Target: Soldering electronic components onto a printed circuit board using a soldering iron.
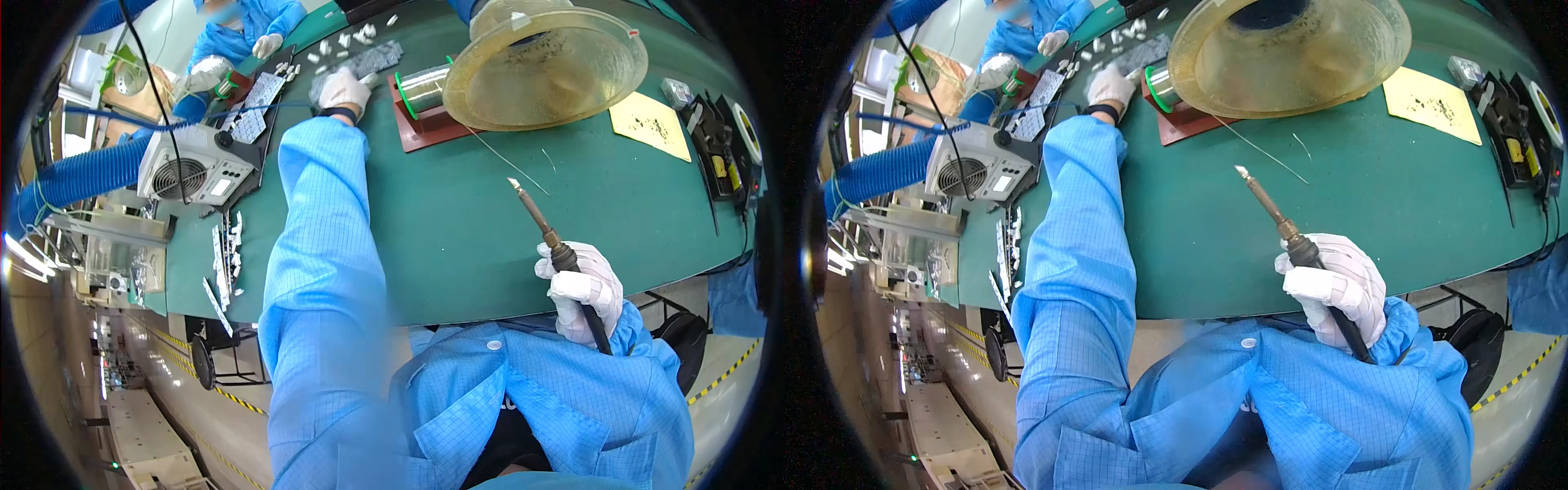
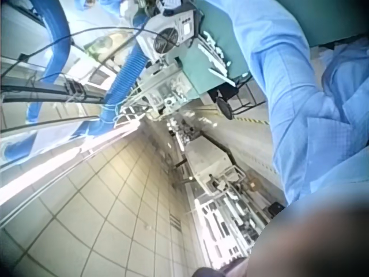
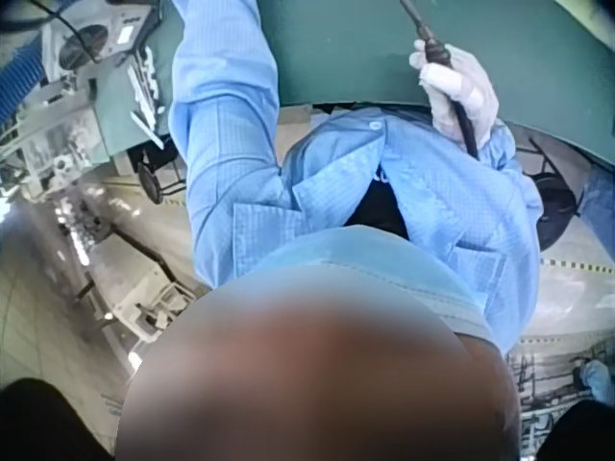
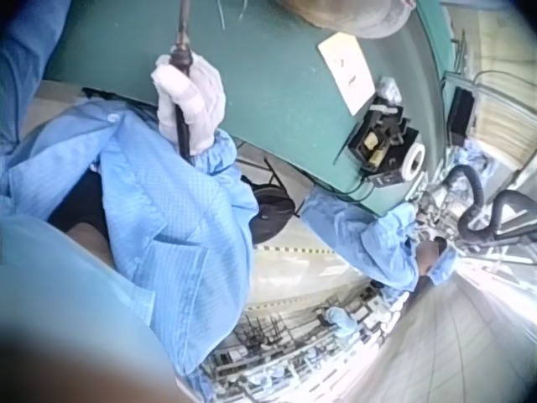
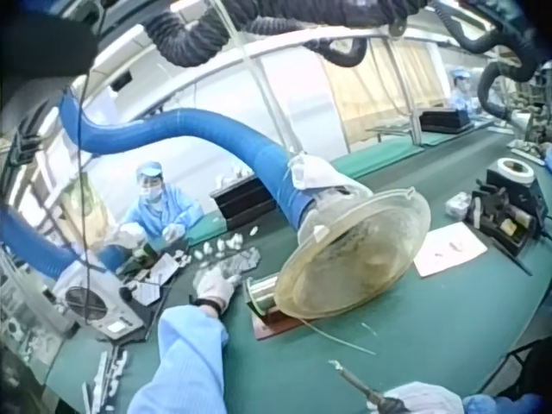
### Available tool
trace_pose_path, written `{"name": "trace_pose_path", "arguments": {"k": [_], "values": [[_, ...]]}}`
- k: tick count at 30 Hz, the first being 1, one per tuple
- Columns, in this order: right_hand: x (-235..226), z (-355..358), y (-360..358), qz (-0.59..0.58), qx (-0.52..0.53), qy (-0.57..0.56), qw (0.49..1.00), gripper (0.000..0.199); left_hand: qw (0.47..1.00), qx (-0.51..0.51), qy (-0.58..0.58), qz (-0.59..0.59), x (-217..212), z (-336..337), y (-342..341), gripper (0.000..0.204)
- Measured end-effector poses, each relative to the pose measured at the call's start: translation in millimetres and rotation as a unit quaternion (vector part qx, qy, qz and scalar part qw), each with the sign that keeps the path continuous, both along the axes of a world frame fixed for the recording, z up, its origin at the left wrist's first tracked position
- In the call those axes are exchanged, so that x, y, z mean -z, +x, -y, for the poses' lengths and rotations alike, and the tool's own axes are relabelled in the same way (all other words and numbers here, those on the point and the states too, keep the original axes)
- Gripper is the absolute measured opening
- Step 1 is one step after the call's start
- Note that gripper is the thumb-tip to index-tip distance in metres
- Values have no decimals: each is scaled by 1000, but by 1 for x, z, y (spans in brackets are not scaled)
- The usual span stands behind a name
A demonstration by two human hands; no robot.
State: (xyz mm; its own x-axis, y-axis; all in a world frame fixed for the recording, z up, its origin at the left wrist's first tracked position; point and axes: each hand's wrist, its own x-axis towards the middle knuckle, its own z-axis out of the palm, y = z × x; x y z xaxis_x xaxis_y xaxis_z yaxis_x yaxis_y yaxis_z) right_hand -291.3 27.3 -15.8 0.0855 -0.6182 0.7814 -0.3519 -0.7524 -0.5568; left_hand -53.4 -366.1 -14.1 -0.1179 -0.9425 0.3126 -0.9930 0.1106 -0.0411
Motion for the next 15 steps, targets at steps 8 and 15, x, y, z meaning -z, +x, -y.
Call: {"name": "trace_pose_path", "arguments": {"k": [8,15], "values": [[12,-1,10,91,11,5,996,17,966,195,-29,-168,-34,-115,36,50],[15,0,16,90,-20,29,995,19,955,-215,-130,-158,-70,-257,239,27]]}}
